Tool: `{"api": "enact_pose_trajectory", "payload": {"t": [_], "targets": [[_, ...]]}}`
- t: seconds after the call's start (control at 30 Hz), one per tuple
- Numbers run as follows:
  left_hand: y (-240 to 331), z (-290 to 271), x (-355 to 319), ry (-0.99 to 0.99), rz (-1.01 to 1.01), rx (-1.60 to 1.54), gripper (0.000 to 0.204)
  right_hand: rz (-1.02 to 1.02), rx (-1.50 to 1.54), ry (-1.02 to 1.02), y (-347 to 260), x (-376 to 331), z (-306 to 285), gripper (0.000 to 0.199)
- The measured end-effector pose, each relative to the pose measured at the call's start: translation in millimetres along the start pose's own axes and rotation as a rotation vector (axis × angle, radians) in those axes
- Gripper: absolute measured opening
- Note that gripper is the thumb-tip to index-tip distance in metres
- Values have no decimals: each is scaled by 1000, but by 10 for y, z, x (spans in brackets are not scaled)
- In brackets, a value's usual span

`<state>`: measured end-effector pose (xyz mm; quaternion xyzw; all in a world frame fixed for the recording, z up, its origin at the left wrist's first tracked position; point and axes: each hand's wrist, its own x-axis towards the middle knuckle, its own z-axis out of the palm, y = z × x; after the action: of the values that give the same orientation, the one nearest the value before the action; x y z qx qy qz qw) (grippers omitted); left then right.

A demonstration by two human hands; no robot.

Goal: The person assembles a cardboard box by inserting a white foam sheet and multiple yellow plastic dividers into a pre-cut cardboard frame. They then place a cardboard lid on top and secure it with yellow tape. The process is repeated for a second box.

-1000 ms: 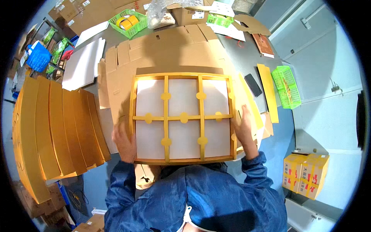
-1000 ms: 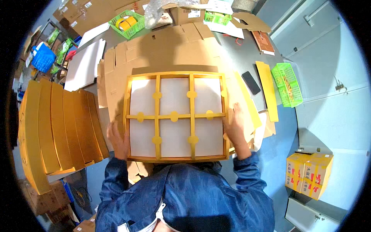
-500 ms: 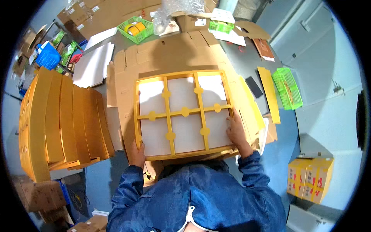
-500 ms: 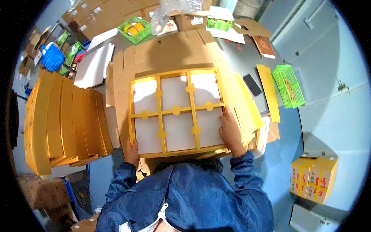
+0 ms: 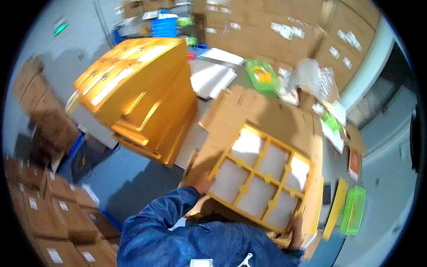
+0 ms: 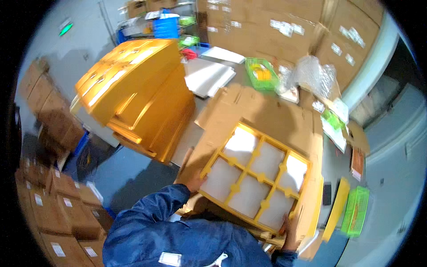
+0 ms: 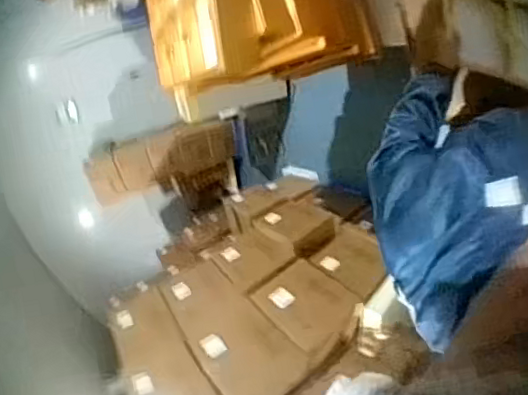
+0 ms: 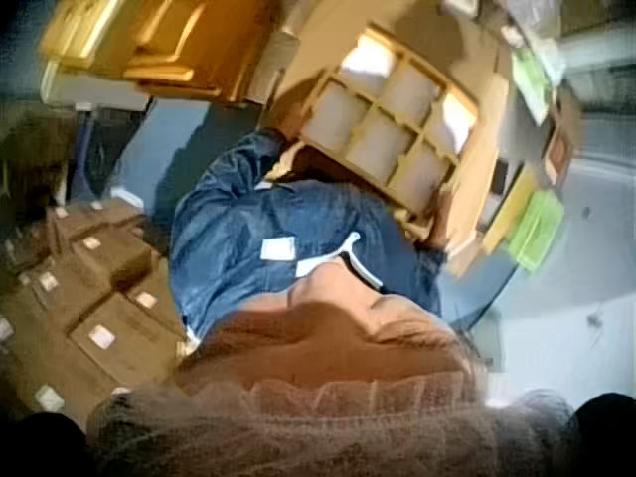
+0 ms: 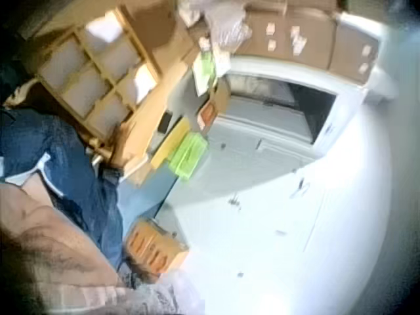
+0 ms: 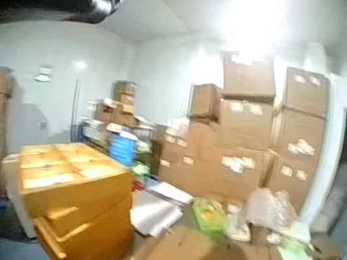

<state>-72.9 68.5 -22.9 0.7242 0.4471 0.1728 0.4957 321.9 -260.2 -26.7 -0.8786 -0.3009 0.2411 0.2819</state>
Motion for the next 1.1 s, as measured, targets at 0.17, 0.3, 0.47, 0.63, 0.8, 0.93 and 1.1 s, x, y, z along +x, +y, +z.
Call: {"api": "enact_pose_trajectory", "payload": {"t": [0.17,0.3,0.47,0.63,0.8,0.93,1.1], "targets": [[282,-173,-91,-182,-27,-275,70,3,668,-143,347,-172,88,70],[545,-375,-178,-163,249,-172,84,126,866,-117,-785,-309,-147,65],[1601,-1059,-696,-65,495,-191,85,72,1105,-68,-1621,-610,-519,60],[2359,-2129,-1197,415,909,-573,62,-290,1169,47,-2709,-777,-656,57],[2212,-2440,-1645,883,1000,-727,44,-957,767,-24,-4201,-96,-569,54],[1708,-2416,-1923,887,776,-728,33,-1146,892,-428,-5851,-354,-4,50],[1172,-2479,-2142,1070,590,-698,29,-490,1295,-929,-7253,-475,672,45]]}}
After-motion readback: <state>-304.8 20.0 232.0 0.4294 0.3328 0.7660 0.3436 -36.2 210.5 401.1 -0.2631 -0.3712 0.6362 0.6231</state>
